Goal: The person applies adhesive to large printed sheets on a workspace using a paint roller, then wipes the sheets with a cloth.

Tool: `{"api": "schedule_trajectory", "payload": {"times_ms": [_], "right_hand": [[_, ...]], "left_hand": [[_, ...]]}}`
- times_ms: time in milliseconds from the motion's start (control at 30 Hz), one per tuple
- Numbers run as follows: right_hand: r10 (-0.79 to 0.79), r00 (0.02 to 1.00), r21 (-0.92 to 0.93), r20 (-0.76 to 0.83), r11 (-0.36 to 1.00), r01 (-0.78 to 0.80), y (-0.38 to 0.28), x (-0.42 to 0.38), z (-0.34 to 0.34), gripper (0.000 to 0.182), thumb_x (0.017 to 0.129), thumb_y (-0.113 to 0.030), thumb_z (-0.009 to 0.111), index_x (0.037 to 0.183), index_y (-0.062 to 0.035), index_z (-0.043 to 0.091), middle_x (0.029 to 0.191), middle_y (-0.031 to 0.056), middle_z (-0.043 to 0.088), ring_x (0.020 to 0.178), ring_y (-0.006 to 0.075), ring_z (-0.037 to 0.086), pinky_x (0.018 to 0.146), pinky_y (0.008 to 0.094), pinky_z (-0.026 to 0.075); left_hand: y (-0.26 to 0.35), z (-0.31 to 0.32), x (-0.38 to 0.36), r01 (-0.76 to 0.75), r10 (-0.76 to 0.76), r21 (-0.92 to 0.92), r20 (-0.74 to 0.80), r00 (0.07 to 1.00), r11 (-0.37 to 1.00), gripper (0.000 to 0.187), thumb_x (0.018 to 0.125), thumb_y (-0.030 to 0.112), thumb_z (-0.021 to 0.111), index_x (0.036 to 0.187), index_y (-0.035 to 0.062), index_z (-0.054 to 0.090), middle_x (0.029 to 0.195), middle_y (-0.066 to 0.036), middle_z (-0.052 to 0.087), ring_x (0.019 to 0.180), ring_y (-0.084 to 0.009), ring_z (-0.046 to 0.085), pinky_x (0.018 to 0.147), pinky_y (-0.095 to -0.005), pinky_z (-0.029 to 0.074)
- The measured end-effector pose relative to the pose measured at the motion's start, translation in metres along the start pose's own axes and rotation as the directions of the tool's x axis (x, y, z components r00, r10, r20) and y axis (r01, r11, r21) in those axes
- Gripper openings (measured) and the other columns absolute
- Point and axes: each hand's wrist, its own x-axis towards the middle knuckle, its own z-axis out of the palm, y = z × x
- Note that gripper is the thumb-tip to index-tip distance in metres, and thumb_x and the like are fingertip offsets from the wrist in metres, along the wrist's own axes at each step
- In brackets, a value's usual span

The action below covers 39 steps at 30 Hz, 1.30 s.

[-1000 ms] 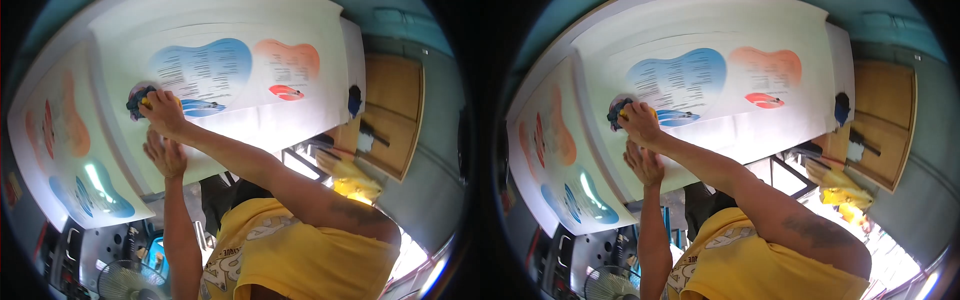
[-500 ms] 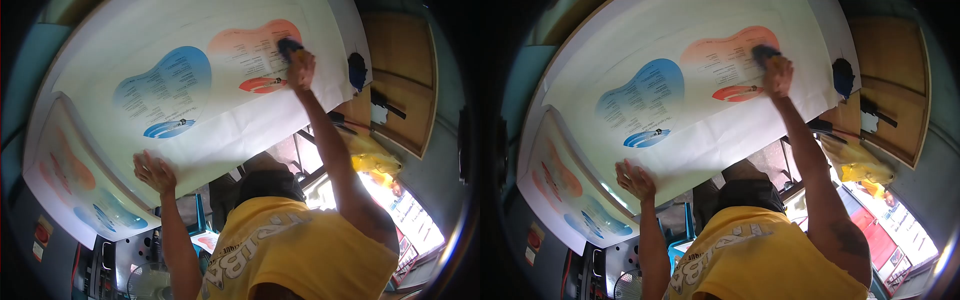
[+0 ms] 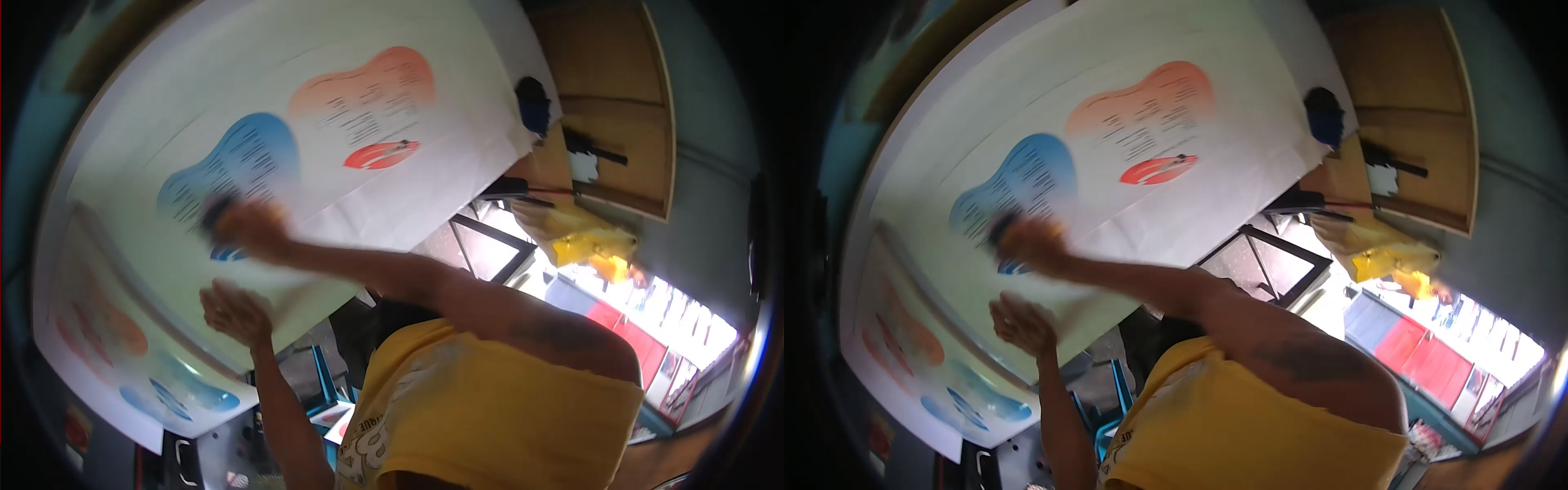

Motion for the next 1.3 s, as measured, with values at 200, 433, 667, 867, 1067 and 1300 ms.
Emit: {"api": "schedule_trajectory", "payload": {"times_ms": [200,433,667,867,1067,1300], "right_hand": [[-0.448,0.810,-0.286,-0.378,0.889,0.358,-0.064,0.057,0.124,0.016,0.080,-0.028,0.070,0.089,-0.0161,0.073,0.107,0.0037,0.064,0.107,0.0265,0.060,0.088,0.0457,0.049],[-0.128,0.911,-0.319,-0.392,0.948,-0.004,0.074,0.050,-0.052,0.037,0.087,-0.015,0.066,0.122,-0.0241,0.065,0.112,0.0118,0.059,0.105,0.0305,0.057,0.088,0.0487,0.044],[-0.053,0.760,-0.653,-0.647,0.552,-0.518,0.223,-0.015,-0.287,0.047,0.088,-0.020,0.068,0.134,-0.0263,0.066,0.123,0.0150,0.059,0.113,0.0366,0.057,0.087,0.0527,0.050],[0.072,0.639,-0.587,-0.766,0.326,-0.741,0.253,-0.030,-0.342,0.037,0.094,-0.022,0.064,0.131,-0.0227,0.066,0.120,0.0125,0.061,0.112,0.0363,0.060,0.093,0.0483,0.052],[-0.078,0.893,-0.722,-0.442,0.622,-0.303,0.160,0.034,-0.192,0.036,0.093,-0.022,0.064,0.127,-0.0108,0.063,0.118,0.0189,0.062,0.109,0.0378,0.061,0.090,0.0526,0.049],[-0.598,0.796,-0.630,0.096,0.582,0.514,-0.062,0.058,0.046,0.046,0.080,-0.013,0.066,0.125,-0.0142,0.071,0.117,0.0120,0.055,0.113,0.0319,0.051,0.089,0.0467,0.048]], "left_hand": [[-0.003,0.014,-0.005,0.006,-0.010,-0.075,-0.059,0.998,0.997,0.067,0.107,0.049,0.043,0.160,0.0066,0.039,0.158,-0.027,0.040,0.143,-0.0433,0.038,0.116,-0.0574,0.029],[0.004,-0.004,0.006,0.007,-0.008,-0.072,-0.008,1.000,0.997,0.067,0.105,0.047,0.041,0.158,0.0068,0.042,0.158,-0.028,0.036,0.145,-0.0451,0.034,0.117,-0.0600,0.024],[0.010,-0.004,0.007,0.022,-0.022,-0.064,-0.001,1.000,0.998,0.065,0.104,0.045,0.043,0.158,0.0089,0.042,0.157,-0.027,0.037,0.145,-0.0446,0.034,0.117,-0.0612,0.024],[0.007,-0.007,0.001,0.030,-0.031,-0.110,-0.006,1.000,0.994,0.064,0.102,0.042,0.051,0.157,0.0104,0.045,0.159,-0.025,0.036,0.149,-0.0412,0.031,0.119,-0.0615,0.021],[0.001,-0.017,0.002,0.096,-0.099,-0.177,-0.007,0.995,0.980,0.060,0.101,0.041,0.052,0.153,0.0128,0.050,0.158,-0.022,0.038,0.147,-0.0403,0.034,0.117,-0.0637,0.025],[-0.004,-0.015,0.001,0.112,-0.114,-0.179,-0.004,0.993,0.977,0.060,0.098,0.039,0.054,0.153,0.0136,0.051,0.158,-0.022,0.037,0.145,-0.0404,0.035,0.116,-0.0624,0.026]]}}
